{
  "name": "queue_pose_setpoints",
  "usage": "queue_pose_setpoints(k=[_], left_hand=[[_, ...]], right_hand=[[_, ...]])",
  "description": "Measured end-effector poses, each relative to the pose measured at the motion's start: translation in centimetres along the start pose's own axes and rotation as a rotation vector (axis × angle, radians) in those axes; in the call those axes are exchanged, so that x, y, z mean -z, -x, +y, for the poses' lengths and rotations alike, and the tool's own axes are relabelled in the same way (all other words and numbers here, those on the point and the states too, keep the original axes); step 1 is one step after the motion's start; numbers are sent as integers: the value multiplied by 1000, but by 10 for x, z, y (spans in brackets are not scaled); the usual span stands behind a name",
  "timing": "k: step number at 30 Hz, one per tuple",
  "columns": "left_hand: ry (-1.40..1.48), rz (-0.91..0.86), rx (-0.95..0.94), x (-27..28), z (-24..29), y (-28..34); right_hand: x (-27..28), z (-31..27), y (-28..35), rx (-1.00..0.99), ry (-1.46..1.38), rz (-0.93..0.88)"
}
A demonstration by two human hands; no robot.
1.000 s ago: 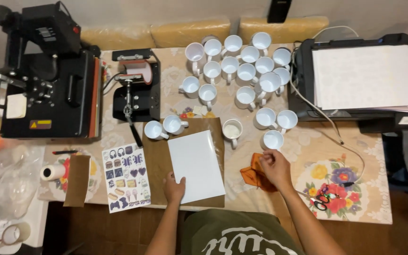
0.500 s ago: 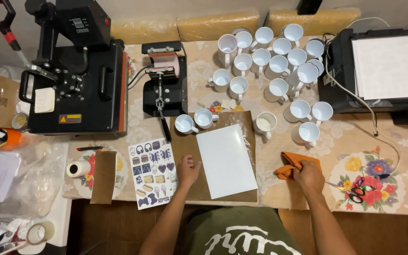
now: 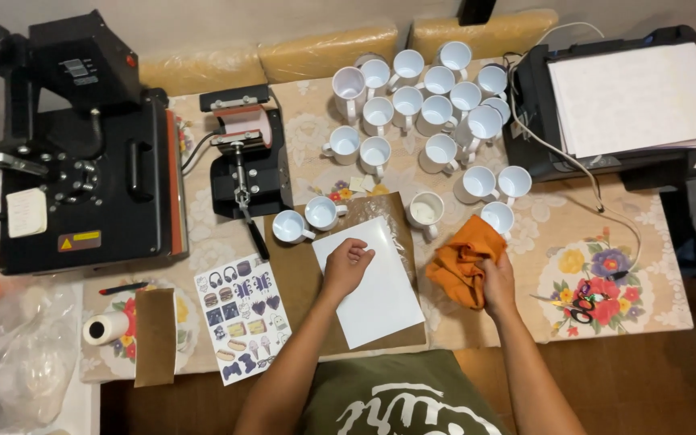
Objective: The person wipes a white ceramic mug with an orange cloth and places it into a mug heat press machine. They then handle a sheet of transfer paper, peeling off small pieces of the backing material while holding the sheet.
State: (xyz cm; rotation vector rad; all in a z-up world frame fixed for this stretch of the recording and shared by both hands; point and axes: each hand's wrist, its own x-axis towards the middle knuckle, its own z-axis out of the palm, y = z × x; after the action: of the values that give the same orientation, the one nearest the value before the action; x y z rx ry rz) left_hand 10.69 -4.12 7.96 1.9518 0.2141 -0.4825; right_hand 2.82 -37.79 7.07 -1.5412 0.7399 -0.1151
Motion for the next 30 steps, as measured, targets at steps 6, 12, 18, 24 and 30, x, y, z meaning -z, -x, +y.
queue_pose_setpoints(k=[6,12,18,24,30], left_hand=[[-99,-163,-71,-48,27,-40],[-212,-234,-50,-70,45,-67],[-195,-228,2,-84,48,-60],[-130,-170,124,-63,30,-15],[-114,-64,232,-30,-31,7]], right_hand=[[14,-61,12,-87,533,-201],[52,-12,-11,-84,704,-261],[68,18,-40,6,779,-269],[45,46,-45,678,948,26],[-65,3,-26,838,669,-437]])
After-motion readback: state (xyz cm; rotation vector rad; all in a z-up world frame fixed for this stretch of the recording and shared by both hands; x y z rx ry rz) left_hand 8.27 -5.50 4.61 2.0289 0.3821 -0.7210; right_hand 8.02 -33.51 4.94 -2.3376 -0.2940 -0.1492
